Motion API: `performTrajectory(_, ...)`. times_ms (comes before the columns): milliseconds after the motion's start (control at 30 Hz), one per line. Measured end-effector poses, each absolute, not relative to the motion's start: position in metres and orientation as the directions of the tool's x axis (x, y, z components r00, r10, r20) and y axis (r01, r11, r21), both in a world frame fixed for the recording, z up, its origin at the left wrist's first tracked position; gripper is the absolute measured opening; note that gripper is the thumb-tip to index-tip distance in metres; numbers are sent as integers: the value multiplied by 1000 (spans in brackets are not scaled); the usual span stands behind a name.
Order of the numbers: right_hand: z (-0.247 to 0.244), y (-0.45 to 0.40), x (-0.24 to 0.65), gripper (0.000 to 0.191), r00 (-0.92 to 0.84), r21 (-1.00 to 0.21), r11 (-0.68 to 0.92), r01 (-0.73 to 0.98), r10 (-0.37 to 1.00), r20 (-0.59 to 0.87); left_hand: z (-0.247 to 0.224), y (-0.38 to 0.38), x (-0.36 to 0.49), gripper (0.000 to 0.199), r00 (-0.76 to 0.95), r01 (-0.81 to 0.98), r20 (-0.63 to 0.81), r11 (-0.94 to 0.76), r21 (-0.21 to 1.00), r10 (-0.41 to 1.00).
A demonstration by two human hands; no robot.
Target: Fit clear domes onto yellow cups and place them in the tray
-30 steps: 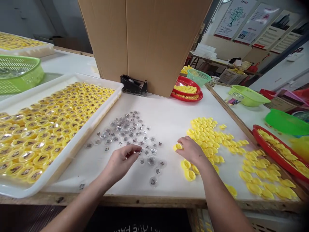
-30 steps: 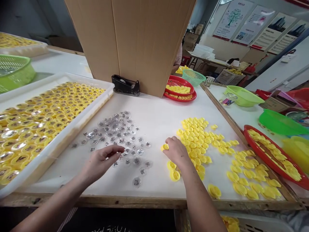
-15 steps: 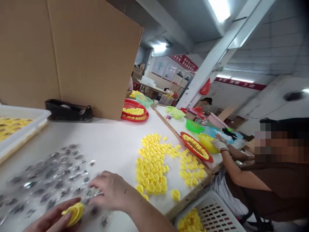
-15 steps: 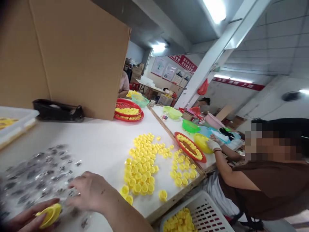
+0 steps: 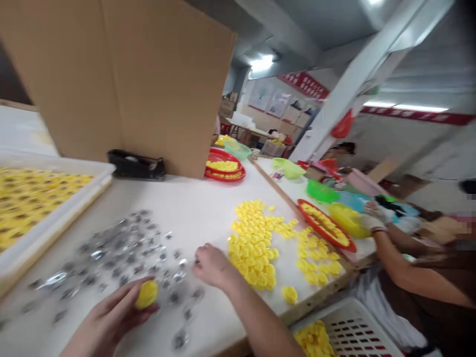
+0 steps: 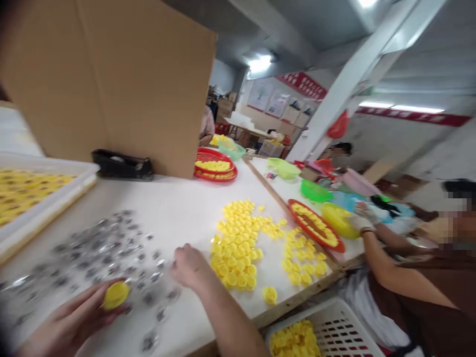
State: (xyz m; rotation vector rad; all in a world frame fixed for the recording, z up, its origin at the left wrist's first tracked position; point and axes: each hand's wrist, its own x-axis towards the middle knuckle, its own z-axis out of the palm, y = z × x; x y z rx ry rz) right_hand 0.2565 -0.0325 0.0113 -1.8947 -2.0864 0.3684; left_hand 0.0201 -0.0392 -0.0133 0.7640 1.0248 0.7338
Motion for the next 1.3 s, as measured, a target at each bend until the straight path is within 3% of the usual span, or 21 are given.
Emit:
performTrajectory(100, 21, -48, 252, 17, -109, -533, 147, 833, 989, 103, 0, -43, 26, 55, 403, -356, -448, 588, 727, 798)
performTrajectory(300, 38, -64, 226, 29, -253, -779, 357, 515, 932, 260, 2, -42, 28, 47, 469, -428, -366, 569, 702, 804)
performTrajectory(400, 38, -64, 212, 31, -306, -778, 420, 467, 902, 304, 0, -44, 28, 42, 501, -432, -318, 551, 714, 805)
performTrajectory(567, 29, -59, 199, 27, -320, -713, 440, 546, 896, 308, 0, -44, 28, 37, 515, -457, -308, 560, 691, 800)
performTrajectory(800, 22, -69, 189, 10, -61, -808, 207, 551, 976, 208, -2, -41, 29, 35, 466, -539, -325, 555, 633, 823)
performTrajectory(1033, 17, -74, 174, 20, -11, -712, 312, 629, 920, 393, -1, -43, 30, 32, 421, -541, -271, 479, 691, 866)
performTrajectory(1300, 21, -76, 177, 31, 24, -694, 312, 649, 903, 429, 3, -46, 31, 36, 396, -479, -284, 460, 748, 874)
